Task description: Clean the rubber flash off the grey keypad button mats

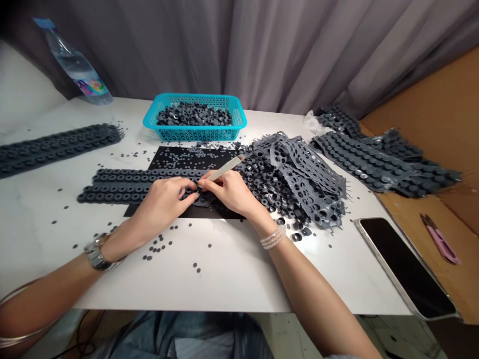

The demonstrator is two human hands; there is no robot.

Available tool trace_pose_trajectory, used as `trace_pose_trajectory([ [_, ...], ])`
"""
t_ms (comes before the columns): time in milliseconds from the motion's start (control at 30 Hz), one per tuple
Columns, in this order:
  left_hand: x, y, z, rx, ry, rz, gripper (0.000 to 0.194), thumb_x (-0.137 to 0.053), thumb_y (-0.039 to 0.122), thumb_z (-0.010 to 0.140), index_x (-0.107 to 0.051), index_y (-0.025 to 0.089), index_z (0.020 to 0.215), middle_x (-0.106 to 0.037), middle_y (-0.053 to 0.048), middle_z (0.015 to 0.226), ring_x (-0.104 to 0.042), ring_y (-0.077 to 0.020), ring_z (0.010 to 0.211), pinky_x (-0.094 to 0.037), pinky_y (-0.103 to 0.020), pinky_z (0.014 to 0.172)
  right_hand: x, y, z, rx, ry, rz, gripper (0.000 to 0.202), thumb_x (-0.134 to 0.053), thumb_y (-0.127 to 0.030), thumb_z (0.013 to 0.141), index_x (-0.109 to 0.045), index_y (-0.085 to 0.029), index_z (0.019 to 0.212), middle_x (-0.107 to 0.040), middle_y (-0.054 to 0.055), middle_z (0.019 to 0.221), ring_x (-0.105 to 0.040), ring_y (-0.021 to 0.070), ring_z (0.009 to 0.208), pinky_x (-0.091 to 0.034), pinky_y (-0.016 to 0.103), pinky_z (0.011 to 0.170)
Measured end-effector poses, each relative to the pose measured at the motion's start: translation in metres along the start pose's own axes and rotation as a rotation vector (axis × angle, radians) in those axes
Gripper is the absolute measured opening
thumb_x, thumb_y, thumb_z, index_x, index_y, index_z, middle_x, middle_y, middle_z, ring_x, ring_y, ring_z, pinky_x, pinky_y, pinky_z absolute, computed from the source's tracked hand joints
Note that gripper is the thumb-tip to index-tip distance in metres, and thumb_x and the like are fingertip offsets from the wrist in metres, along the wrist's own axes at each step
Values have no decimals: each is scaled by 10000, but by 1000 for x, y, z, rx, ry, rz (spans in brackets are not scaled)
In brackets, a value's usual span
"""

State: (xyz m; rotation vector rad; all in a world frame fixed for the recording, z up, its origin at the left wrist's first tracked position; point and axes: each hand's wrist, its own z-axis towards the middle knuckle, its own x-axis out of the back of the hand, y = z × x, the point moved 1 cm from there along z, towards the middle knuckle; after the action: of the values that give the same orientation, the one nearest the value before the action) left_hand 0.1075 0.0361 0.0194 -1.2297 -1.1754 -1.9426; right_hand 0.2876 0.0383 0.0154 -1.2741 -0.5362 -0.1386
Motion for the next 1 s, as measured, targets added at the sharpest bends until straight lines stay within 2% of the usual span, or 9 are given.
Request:
trace_pose_trajectory([
  [167,-1,-1,2,2,-17,-45,162,-578,182,823,-734,168,865,-678,-28,741,-573,-162,657,-383,-283,648,-3,-1,2,20,4,-54,219,-567,-304,906,-707,-156,827,-718,22,827,-630,143,742,-453,237,689],
  [300,8,-1,2,59,-24,-170,142,-587,178,811,-723,174,768,-523,37,551,-458,-111,537,-335,-260,587,-6,-5,3,31,50,-157,193,-560,-242,903,-707,-155,813,-703,12,758,-615,136,703,-423,235,675],
  [433,25,-2,2,232,68,-442,119,-660,288,790,-723,187,784,-398,67,529,-359,-85,501,-286,-242,521,-8,-9,3,15,71,-196,190,-556,-230,906,-700,-164,801,-691,-2,727,-600,124,669,-409,231,669],
  [500,30,-4,4,316,134,-645,148,-687,326,780,-708,184,819,-374,71,548,-323,-75,490,-250,-234,480,-7,-8,2,4,78,-197,199,-555,-239,907,-693,-166,785,-697,-5,741,-592,121,660,-405,230,658],
  [567,33,-9,7,405,144,-878,179,-721,325,766,-682,176,858,-360,76,567,-277,-57,467,-205,-218,435,-6,-8,1,-6,82,-182,221,-550,-253,909,-683,-161,760,-706,1,772,-596,122,666,-407,229,651],
  [667,31,-19,12,526,16,-1198,189,-766,253,748,-607,163,797,-362,74,606,-270,-31,459,-181,-172,380,-3,-6,0,-8,90,-165,269,-537,-280,916,-671,-158,717,-707,12,773,-595,124,663,-410,229,645],
  [767,28,-24,15,609,-126,-1435,312,-764,189,761,-465,176,674,-336,73,617,-304,-21,469,-216,-130,358,1,-5,-1,-13,122,-181,303,-529,-307,921,-662,-164,690,-704,12,748,-575,120,624,-399,232,619],
  [900,29,-19,15,680,-246,-1587,289,-677,175,850,-439,176,687,-329,74,618,-270,-10,439,-223,-116,336,5,0,0,-28,184,-241,262,-531,-286,916,-665,-170,723,-684,6,682,-569,127,588,-384,239,592],
  [1000,31,-12,13,739,-285,-1680,260,-627,160,889,-461,161,688,-352,65,622,-288,-4,428,-233,-114,332,6,6,1,-12,224,-301,232,-528,-277,922,-679,-173,779,-688,16,696,-590,143,606,-398,249,609],
])
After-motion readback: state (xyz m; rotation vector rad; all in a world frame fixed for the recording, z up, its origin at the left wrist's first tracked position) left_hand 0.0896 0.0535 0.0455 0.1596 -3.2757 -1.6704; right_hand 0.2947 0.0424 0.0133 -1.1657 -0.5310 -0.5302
